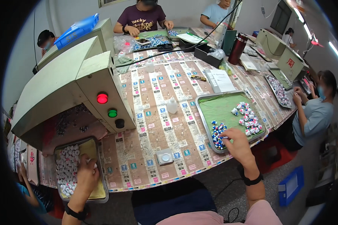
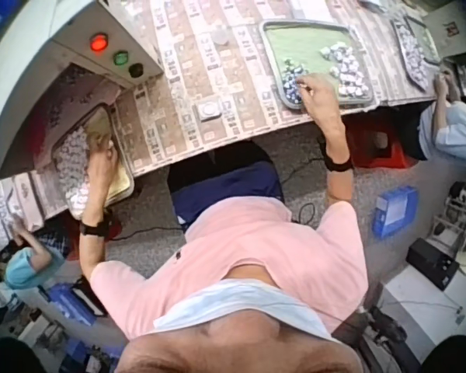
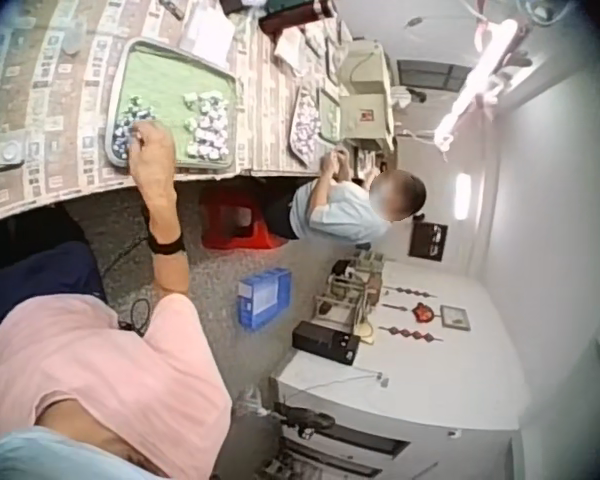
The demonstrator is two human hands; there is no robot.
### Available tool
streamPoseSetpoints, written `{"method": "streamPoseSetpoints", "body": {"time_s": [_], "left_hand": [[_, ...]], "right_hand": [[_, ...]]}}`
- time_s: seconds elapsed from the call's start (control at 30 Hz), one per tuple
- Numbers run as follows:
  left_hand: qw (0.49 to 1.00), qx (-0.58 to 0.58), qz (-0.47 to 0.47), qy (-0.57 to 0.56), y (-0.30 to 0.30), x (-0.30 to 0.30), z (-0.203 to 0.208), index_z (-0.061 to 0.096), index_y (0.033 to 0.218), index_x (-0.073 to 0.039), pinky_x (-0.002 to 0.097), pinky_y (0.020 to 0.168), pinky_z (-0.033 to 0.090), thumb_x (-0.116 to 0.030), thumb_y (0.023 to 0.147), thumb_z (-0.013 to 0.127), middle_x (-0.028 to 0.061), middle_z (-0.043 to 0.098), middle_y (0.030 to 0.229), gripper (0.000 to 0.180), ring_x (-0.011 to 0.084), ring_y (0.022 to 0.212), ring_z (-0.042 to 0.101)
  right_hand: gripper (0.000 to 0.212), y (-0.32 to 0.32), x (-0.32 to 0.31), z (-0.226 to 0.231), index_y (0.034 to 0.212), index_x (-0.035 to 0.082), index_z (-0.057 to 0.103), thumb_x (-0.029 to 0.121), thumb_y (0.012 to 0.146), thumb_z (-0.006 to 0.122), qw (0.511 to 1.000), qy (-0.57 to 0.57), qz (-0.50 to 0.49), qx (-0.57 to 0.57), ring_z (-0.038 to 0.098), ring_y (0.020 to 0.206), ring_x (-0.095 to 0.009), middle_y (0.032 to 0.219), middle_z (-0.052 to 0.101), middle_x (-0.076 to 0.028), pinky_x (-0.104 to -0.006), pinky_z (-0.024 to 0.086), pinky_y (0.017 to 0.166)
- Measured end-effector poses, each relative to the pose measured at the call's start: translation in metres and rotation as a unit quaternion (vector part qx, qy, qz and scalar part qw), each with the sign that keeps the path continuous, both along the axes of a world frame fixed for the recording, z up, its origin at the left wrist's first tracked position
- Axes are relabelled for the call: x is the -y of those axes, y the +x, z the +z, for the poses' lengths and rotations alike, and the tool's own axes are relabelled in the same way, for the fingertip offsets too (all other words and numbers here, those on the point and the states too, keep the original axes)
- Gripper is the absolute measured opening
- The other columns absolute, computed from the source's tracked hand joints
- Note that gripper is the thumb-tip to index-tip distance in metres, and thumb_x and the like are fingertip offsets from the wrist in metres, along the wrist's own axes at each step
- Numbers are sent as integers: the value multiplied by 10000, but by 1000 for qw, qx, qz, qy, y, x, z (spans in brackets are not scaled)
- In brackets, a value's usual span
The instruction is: The person assembles small cylindrical components by hand at a workstation. They pick up a white cylinder from a tray, attach a small colored cap to it, and place the finished item into a green tray. The process is repeated continuously throughout the clip.
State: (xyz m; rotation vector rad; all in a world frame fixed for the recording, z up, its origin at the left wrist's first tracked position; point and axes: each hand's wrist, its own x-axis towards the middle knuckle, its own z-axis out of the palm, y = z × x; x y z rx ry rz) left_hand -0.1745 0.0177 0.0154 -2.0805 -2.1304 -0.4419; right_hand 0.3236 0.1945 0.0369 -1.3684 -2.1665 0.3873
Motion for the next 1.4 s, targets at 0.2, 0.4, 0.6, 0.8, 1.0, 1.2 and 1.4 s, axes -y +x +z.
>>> {"method": "streamPoseSetpoints", "body": {"time_s": [0.2,0.4,0.6,0.8,1.0,1.2,1.4], "left_hand": [[998,60,13,14,-2,11,-3,595,961,-18,395,661,489,1,684,630,168,455,1066,280,316,775,580],[985,148,13,88,-6,13,-4,614,898,3,362,642,458,-47,719,644,144,509,915,188,286,733,564],[956,240,87,145,-22,12,-11,624,890,2,318,600,425,-93,786,630,84,518,715,140,199,672,537],[618,772,138,60,7,30,16,592,1045,-28,183,428,327,-212,921,565,44,574,781,223,59,554,466],[316,943,43,-90,103,23,17,551,1169,-11,203,542,439,-244,943,557,75,603,911,324,89,652,527],[204,969,7,-137,154,8,2,502,1237,-23,251,748,528,-134,954,541,79,592,1067,307,135,916,601],[226,963,6,-144,167,1,0,489,1247,-33,261,788,541,-83,936,554,91,595,1080,321,145,944,609]], "right_hand": [[155,-23,2,-12,887,24,658,63,736,655,998,-8,21,65,565,901,-316,857,619,-126,-394,459,800],[190,-22,-1,-8,930,18,651,-2,744,617,994,-87,-13,-66,615,734,-204,846,626,-84,-296,498,703],[196,-25,13,1,1036,-14,623,-27,841,611,849,-351,18,-393,628,846,-116,942,640,-53,-230,504,737],[222,-46,27,-6,1071,-18,604,-15,849,609,736,-447,63,-505,645,859,-167,949,646,-95,-281,532,749],[210,-81,41,-9,1047,-34,613,-38,837,610,751,-471,65,-459,657,867,-170,923,660,-103,-280,535,772],[181,-105,45,1,1007,-38,654,-46,826,645,816,-418,88,-390,645,874,-139,962,642,-77,-238,523,768],[184,-119,39,-5,976,-8,687,-12,792,686,917,-258,123,-277,632,800,-112,924,638,-69,-218,507,686]]}}
